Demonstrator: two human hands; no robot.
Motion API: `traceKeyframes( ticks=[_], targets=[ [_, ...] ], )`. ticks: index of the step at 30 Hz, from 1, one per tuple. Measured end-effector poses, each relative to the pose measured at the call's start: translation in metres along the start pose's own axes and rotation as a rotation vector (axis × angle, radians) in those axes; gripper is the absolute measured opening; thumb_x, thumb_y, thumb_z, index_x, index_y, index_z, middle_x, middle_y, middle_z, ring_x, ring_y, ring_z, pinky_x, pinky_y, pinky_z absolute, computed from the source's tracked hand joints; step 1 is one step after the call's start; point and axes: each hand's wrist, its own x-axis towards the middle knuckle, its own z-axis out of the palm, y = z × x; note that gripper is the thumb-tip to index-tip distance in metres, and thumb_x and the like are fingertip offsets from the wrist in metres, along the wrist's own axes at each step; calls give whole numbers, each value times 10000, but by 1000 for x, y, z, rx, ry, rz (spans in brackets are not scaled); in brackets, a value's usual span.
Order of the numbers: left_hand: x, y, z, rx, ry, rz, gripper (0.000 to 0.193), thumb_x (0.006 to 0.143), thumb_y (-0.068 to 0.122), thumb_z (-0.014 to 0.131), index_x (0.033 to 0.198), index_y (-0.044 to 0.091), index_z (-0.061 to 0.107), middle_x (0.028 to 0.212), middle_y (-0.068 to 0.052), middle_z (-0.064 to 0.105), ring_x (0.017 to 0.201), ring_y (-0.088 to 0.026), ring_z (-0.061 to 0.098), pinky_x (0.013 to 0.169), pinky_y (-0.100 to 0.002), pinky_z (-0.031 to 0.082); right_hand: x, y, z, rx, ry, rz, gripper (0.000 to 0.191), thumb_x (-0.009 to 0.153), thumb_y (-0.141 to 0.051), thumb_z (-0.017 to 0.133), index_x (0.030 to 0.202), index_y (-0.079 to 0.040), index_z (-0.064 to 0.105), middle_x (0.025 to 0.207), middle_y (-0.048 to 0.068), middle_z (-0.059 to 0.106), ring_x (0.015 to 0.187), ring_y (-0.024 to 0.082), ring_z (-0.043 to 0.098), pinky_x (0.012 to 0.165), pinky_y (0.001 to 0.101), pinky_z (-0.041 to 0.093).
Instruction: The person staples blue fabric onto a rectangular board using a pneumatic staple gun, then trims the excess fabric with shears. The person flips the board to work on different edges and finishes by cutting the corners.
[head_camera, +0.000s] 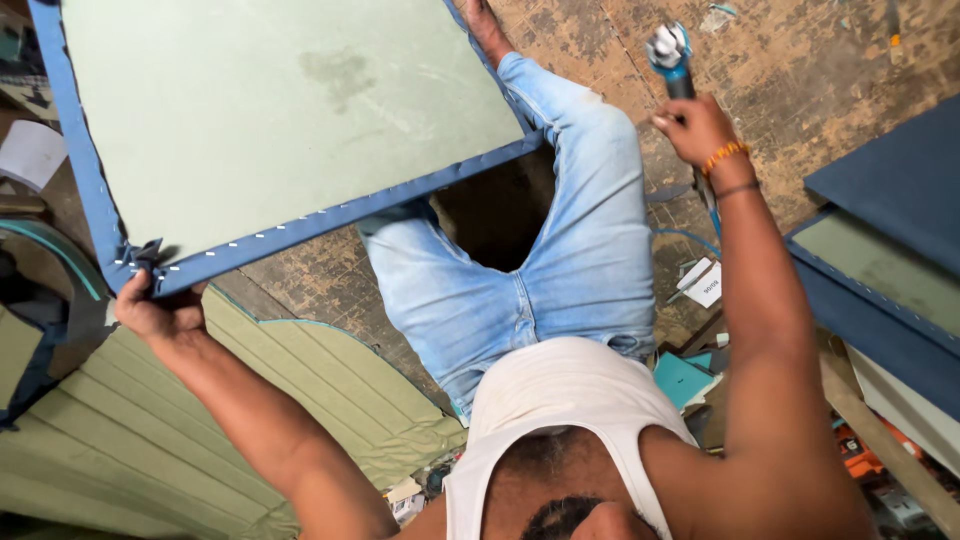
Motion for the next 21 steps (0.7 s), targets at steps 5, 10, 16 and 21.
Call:
traceKeyframes(
  ticks=[5,10,16,21],
  targets=[
    [22,-9,-21,-24,54,-9,421,942,190,582,1334,46,638,1204,-121,691,1053,-362,688,847,-600,606,114,-67,26,-169,-74,-163,373,953,-481,751,1091,-137,791,961,195,736,915,387,683,855,481,542],
    [39,-11,-36,-40,52,-16,432,978,220,569,1362,32,636,1217,-133,695,1001,-369,680,752,-528,563,197,-142,79,-332,-138,-188,550,941,-673,603,994,-181,844,1013,281,698,1080,494,577,924,538,470],
    [43,-21,-43,-39,143,-12,460,945,223,568,1368,45,600,1253,-133,687,1013,-352,693,792,-537,590,232,-178,119,-249,-242,-93,795,985,-819,553,885,-75,814,946,293,708,1070,469,604,928,534,488],
    [28,-36,-53,-102,12,47,504,939,219,593,1403,22,602,1183,-128,695,864,-292,656,621,-394,490,225,-172,111,-48,-198,-1,762,867,-732,783,700,-5,624,704,136,647,632,249,623,624,395,501]
  ],
)
